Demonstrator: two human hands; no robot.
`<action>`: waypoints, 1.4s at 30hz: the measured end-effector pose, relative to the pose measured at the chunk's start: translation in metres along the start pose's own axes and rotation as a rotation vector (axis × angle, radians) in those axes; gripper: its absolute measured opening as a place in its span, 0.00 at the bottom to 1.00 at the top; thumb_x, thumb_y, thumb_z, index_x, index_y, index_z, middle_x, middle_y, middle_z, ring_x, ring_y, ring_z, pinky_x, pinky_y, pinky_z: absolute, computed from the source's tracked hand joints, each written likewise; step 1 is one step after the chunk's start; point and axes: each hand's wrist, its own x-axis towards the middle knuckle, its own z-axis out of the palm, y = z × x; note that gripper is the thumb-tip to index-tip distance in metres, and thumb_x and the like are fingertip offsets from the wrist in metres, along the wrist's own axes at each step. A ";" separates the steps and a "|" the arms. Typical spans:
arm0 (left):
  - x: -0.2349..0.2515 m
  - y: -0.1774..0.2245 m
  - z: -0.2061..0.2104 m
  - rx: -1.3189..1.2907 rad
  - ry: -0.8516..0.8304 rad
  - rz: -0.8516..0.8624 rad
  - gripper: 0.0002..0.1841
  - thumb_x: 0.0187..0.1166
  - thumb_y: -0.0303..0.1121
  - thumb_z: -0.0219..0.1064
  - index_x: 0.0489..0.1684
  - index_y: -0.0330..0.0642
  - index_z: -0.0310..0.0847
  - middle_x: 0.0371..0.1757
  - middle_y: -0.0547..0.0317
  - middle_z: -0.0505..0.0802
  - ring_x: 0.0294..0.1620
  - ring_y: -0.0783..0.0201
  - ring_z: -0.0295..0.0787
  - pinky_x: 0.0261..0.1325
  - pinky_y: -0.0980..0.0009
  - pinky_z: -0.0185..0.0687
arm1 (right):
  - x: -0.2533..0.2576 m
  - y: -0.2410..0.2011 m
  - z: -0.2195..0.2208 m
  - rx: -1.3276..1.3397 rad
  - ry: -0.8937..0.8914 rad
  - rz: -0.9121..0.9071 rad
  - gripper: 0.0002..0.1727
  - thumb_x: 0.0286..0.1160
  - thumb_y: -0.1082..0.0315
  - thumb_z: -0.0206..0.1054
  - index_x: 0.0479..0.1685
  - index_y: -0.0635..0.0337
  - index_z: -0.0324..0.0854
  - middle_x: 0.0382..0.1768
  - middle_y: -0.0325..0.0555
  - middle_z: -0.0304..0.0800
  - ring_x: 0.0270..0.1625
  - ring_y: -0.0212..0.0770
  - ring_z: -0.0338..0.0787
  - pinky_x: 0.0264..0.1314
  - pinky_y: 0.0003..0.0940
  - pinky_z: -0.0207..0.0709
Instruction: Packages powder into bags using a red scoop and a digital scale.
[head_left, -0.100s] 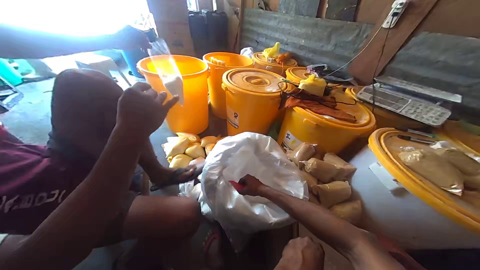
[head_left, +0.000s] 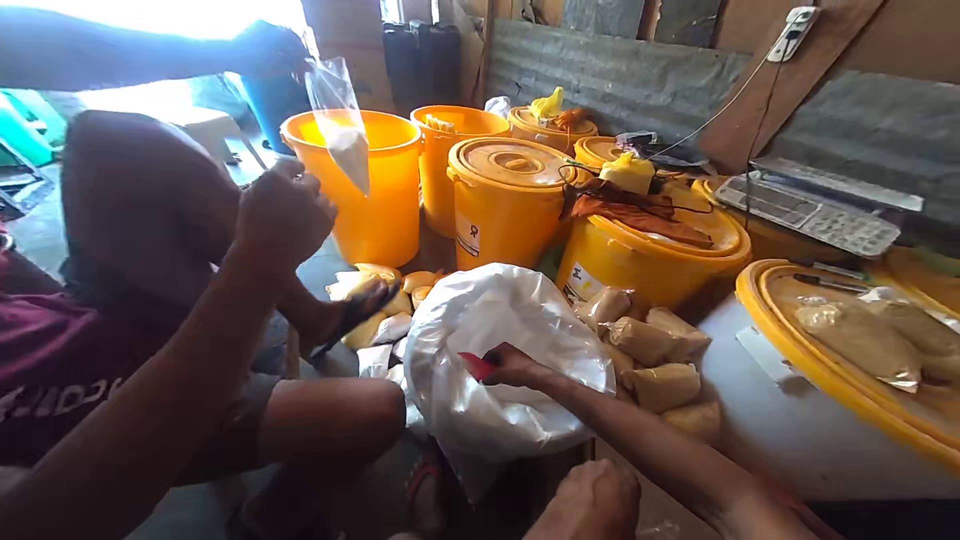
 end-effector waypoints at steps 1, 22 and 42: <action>0.018 -0.005 0.005 -0.038 -0.126 -0.098 0.11 0.70 0.25 0.70 0.48 0.36 0.86 0.45 0.37 0.92 0.48 0.38 0.91 0.47 0.40 0.85 | -0.010 -0.007 -0.008 0.024 0.014 -0.005 0.18 0.63 0.68 0.79 0.51 0.70 0.88 0.46 0.58 0.92 0.49 0.50 0.90 0.59 0.54 0.81; -0.089 -0.124 -0.118 0.078 1.554 -0.582 0.14 0.73 0.25 0.65 0.54 0.39 0.92 0.54 0.40 0.93 0.43 0.47 0.91 0.48 0.46 0.83 | -0.180 0.002 -0.103 0.289 0.406 0.101 0.18 0.67 0.73 0.78 0.56 0.67 0.86 0.48 0.51 0.91 0.46 0.35 0.89 0.54 0.35 0.83; 0.017 -0.087 -0.079 -0.024 0.511 -0.292 0.32 0.66 0.24 0.68 0.77 0.43 0.80 0.76 0.48 0.85 0.75 0.48 0.82 0.76 0.46 0.76 | -0.238 -0.055 -0.133 -0.091 0.140 0.079 0.14 0.71 0.70 0.75 0.54 0.65 0.87 0.43 0.47 0.91 0.42 0.33 0.88 0.50 0.34 0.82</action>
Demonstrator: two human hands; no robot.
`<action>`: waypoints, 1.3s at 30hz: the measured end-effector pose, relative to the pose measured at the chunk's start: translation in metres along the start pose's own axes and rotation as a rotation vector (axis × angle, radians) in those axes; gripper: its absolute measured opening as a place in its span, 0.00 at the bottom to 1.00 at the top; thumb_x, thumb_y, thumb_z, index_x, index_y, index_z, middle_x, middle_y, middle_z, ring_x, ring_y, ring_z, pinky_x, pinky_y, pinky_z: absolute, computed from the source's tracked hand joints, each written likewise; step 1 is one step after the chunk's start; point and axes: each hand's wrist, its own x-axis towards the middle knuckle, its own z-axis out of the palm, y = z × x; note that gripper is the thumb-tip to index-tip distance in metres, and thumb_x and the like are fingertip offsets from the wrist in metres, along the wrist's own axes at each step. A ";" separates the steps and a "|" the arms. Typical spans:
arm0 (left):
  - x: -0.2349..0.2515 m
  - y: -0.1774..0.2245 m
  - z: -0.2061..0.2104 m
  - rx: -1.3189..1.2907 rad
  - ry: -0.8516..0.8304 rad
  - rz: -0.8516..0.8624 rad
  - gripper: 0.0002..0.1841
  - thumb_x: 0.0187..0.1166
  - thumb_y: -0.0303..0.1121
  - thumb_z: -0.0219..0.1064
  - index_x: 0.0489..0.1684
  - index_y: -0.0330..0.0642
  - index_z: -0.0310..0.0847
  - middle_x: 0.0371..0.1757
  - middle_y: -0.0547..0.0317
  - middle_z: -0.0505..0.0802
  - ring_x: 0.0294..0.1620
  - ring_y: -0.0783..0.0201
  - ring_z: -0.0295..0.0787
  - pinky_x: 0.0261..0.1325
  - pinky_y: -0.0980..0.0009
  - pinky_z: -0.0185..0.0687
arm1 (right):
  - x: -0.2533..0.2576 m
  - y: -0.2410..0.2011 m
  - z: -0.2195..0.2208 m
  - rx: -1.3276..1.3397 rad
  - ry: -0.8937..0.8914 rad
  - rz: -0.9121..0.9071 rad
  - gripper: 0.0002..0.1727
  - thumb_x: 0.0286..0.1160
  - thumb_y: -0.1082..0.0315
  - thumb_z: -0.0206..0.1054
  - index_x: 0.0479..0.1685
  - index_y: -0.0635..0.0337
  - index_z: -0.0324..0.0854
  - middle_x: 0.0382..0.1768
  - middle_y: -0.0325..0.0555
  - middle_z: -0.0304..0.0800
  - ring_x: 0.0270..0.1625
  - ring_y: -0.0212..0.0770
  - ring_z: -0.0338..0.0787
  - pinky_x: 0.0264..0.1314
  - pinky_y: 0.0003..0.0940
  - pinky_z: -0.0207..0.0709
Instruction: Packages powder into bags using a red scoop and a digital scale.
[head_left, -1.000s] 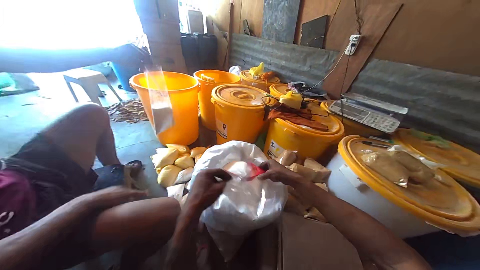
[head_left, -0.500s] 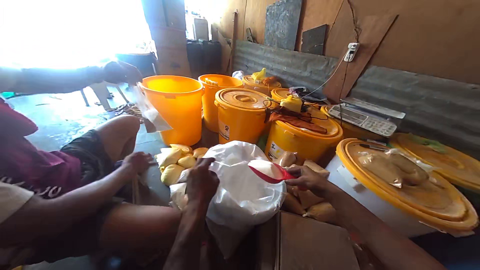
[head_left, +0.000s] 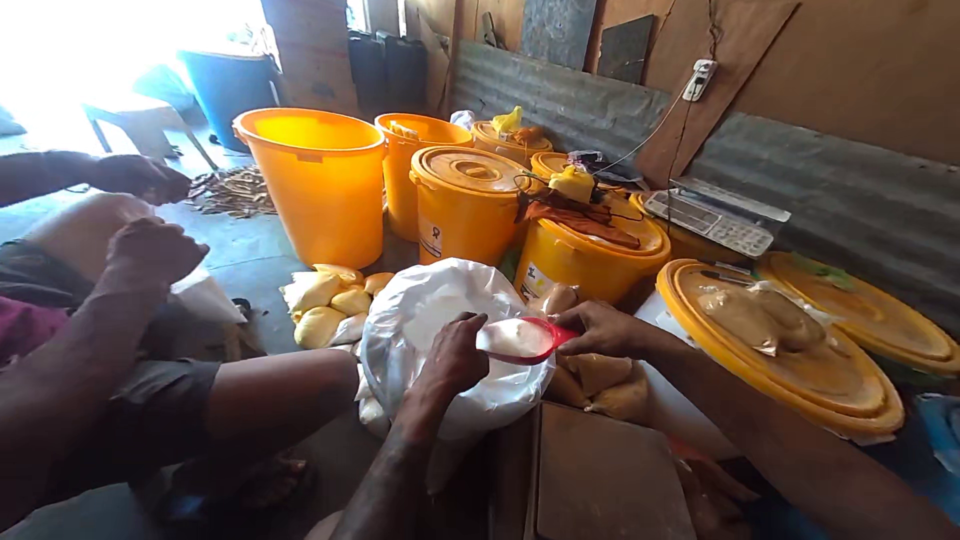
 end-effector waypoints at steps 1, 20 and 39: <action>0.002 0.001 0.001 -0.014 -0.012 0.009 0.32 0.65 0.24 0.69 0.78 0.43 0.79 0.77 0.47 0.84 0.75 0.49 0.82 0.77 0.46 0.76 | 0.007 -0.009 -0.003 -0.076 -0.025 0.015 0.13 0.73 0.69 0.75 0.53 0.66 0.86 0.43 0.49 0.90 0.43 0.36 0.88 0.53 0.38 0.81; 0.007 0.016 -0.012 -0.196 0.196 -0.192 0.15 0.65 0.26 0.75 0.51 0.37 0.87 0.51 0.47 0.92 0.50 0.49 0.90 0.56 0.43 0.84 | 0.021 -0.220 0.033 -1.310 -0.034 -0.025 0.10 0.80 0.77 0.59 0.29 0.67 0.82 0.31 0.56 0.82 0.38 0.57 0.85 0.31 0.51 0.68; -0.012 -0.026 -0.053 -0.153 0.532 -0.534 0.28 0.66 0.25 0.73 0.71 0.43 0.84 0.69 0.43 0.87 0.64 0.39 0.86 0.61 0.33 0.79 | 0.183 -0.055 0.091 -1.080 0.140 -0.132 0.09 0.72 0.80 0.66 0.46 0.70 0.89 0.49 0.67 0.91 0.61 0.72 0.85 0.73 0.76 0.62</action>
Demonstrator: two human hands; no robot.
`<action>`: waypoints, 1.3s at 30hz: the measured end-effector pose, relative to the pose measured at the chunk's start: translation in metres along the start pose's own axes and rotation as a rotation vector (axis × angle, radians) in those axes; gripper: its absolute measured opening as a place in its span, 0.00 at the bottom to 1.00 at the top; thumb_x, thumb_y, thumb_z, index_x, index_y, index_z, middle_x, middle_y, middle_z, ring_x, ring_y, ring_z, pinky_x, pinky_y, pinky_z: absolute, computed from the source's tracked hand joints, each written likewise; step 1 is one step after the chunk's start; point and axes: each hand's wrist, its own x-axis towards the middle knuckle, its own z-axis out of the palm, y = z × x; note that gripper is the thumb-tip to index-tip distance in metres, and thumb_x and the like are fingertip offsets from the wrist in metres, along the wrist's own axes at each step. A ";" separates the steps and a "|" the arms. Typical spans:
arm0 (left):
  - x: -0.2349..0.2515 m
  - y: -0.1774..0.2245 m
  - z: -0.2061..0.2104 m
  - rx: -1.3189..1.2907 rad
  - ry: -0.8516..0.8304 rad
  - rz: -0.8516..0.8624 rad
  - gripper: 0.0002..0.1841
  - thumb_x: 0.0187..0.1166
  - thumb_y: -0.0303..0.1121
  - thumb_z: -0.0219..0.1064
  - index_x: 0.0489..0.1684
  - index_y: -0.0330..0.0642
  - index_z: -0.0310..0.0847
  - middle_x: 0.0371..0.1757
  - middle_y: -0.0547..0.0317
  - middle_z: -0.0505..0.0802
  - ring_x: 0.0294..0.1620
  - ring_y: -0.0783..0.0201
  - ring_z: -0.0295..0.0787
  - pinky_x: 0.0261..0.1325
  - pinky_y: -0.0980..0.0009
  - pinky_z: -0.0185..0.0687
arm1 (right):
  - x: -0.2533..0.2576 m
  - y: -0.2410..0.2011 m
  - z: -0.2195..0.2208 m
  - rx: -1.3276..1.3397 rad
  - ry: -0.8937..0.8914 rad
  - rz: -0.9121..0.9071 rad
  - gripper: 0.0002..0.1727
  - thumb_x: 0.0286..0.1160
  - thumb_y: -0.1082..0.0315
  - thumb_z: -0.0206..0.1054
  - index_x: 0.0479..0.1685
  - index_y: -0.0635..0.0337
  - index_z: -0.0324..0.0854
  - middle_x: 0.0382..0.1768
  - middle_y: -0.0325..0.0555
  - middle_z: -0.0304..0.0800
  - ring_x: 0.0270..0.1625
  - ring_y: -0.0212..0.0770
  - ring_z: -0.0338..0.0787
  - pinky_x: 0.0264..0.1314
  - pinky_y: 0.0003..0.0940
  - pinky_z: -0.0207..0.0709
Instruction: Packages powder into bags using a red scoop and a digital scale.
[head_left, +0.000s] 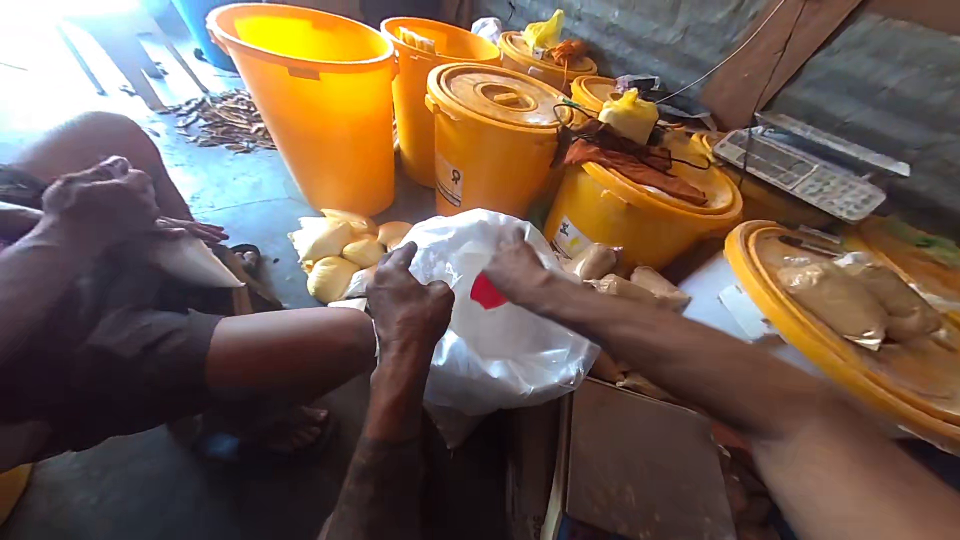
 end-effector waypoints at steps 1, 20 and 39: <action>0.000 0.001 0.000 -0.007 0.000 -0.009 0.28 0.66 0.25 0.73 0.72 0.44 0.84 0.70 0.44 0.87 0.63 0.40 0.87 0.60 0.33 0.79 | 0.012 -0.005 0.027 0.001 0.012 -0.038 0.09 0.74 0.80 0.65 0.45 0.68 0.90 0.48 0.64 0.92 0.62 0.69 0.85 0.79 0.72 0.59; 0.011 -0.004 0.000 -0.205 -0.057 -0.078 0.31 0.64 0.22 0.72 0.74 0.44 0.81 0.67 0.47 0.88 0.45 0.53 0.92 0.50 0.49 0.89 | 0.024 -0.025 0.086 0.458 -0.303 -0.454 0.23 0.59 0.68 0.82 0.58 0.56 0.90 0.57 0.57 0.91 0.65 0.63 0.84 0.74 0.76 0.57; 0.017 -0.013 -0.003 -0.257 -0.055 -0.052 0.30 0.64 0.22 0.71 0.73 0.46 0.82 0.67 0.48 0.89 0.39 0.55 0.94 0.45 0.52 0.92 | -0.027 0.091 -0.003 0.791 -0.222 -0.298 0.28 0.68 0.72 0.79 0.72 0.61 0.82 0.54 0.60 0.91 0.55 0.52 0.90 0.67 0.57 0.77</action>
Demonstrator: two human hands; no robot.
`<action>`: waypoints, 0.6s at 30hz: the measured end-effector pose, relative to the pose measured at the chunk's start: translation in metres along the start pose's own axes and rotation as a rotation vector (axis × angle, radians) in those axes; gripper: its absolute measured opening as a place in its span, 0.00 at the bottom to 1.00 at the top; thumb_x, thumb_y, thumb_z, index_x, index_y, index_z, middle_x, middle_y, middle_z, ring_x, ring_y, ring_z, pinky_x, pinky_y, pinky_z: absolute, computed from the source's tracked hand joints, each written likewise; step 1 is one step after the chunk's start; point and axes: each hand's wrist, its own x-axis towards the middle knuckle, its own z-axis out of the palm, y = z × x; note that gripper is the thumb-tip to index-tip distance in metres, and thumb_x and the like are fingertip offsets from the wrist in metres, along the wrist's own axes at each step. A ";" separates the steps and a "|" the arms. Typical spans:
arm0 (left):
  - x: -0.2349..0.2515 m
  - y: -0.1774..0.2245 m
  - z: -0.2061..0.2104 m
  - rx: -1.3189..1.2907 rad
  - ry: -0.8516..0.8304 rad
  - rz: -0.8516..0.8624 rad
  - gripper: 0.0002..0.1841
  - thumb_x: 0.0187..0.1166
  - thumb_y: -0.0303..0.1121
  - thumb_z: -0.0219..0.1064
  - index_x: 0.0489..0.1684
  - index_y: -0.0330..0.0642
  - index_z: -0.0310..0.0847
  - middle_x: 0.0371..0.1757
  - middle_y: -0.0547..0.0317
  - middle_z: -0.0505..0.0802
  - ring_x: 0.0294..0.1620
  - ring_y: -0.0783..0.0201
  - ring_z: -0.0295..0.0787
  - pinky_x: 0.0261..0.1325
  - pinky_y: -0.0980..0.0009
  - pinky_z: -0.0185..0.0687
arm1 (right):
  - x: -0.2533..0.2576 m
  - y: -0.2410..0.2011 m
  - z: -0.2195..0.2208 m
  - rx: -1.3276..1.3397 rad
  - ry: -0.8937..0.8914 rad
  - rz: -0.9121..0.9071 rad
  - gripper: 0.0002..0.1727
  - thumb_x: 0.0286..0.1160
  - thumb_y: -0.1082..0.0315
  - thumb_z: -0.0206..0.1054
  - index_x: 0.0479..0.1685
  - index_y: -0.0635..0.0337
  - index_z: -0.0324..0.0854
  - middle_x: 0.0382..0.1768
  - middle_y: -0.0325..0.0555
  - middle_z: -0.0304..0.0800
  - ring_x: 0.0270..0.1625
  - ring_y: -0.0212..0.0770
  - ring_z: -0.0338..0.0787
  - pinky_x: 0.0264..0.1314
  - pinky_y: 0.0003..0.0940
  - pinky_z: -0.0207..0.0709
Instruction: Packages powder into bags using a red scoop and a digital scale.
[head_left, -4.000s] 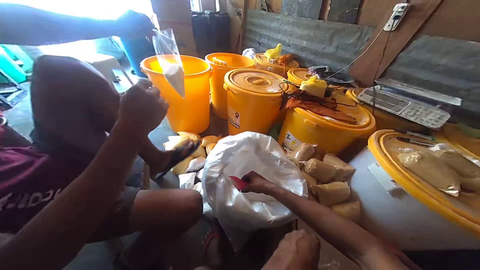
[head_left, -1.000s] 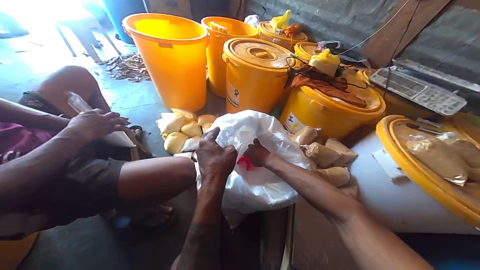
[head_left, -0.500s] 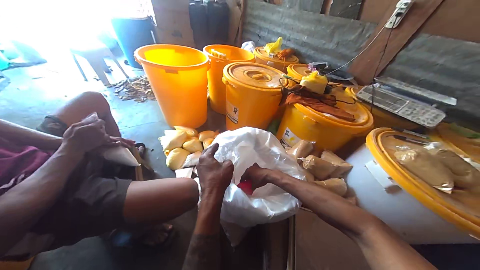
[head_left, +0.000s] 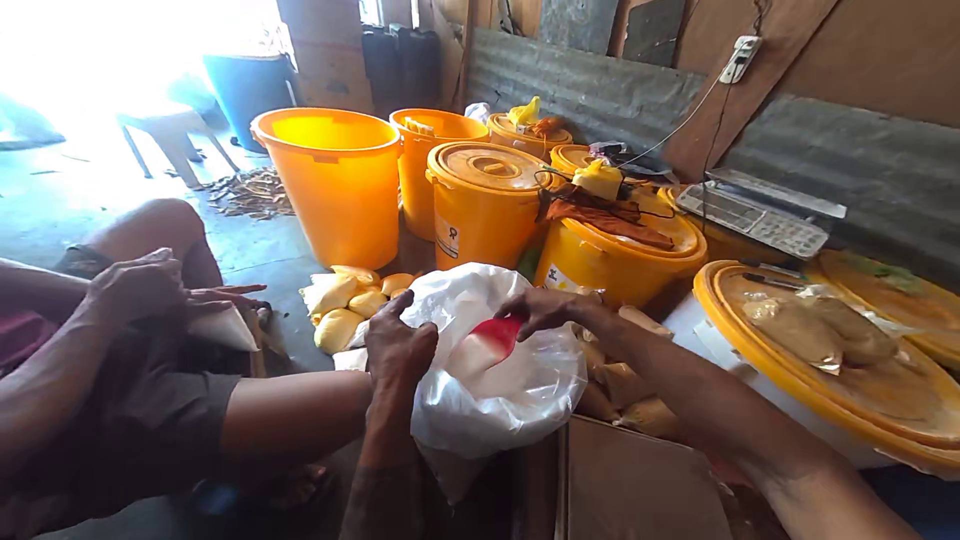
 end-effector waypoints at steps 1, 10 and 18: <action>0.001 0.000 0.000 -0.002 -0.020 0.006 0.30 0.64 0.22 0.71 0.73 0.45 0.82 0.67 0.48 0.89 0.38 0.56 0.93 0.44 0.53 0.91 | -0.010 0.004 -0.009 0.034 0.020 -0.004 0.27 0.68 0.73 0.78 0.71 0.63 0.82 0.52 0.60 0.91 0.52 0.49 0.90 0.64 0.53 0.79; -0.006 0.016 0.021 0.178 -0.322 0.100 0.31 0.68 0.24 0.69 0.77 0.43 0.78 0.74 0.46 0.83 0.54 0.53 0.91 0.57 0.52 0.88 | -0.104 0.003 -0.061 0.360 0.260 0.068 0.24 0.63 0.81 0.76 0.64 0.63 0.85 0.44 0.49 0.93 0.42 0.34 0.90 0.52 0.31 0.85; -0.020 0.028 0.047 0.176 -0.383 0.137 0.30 0.69 0.25 0.68 0.78 0.42 0.78 0.74 0.45 0.84 0.60 0.51 0.90 0.62 0.51 0.86 | -0.079 -0.093 -0.067 -0.291 0.147 0.273 0.18 0.63 0.69 0.83 0.55 0.59 0.91 0.44 0.54 0.94 0.48 0.52 0.91 0.56 0.61 0.80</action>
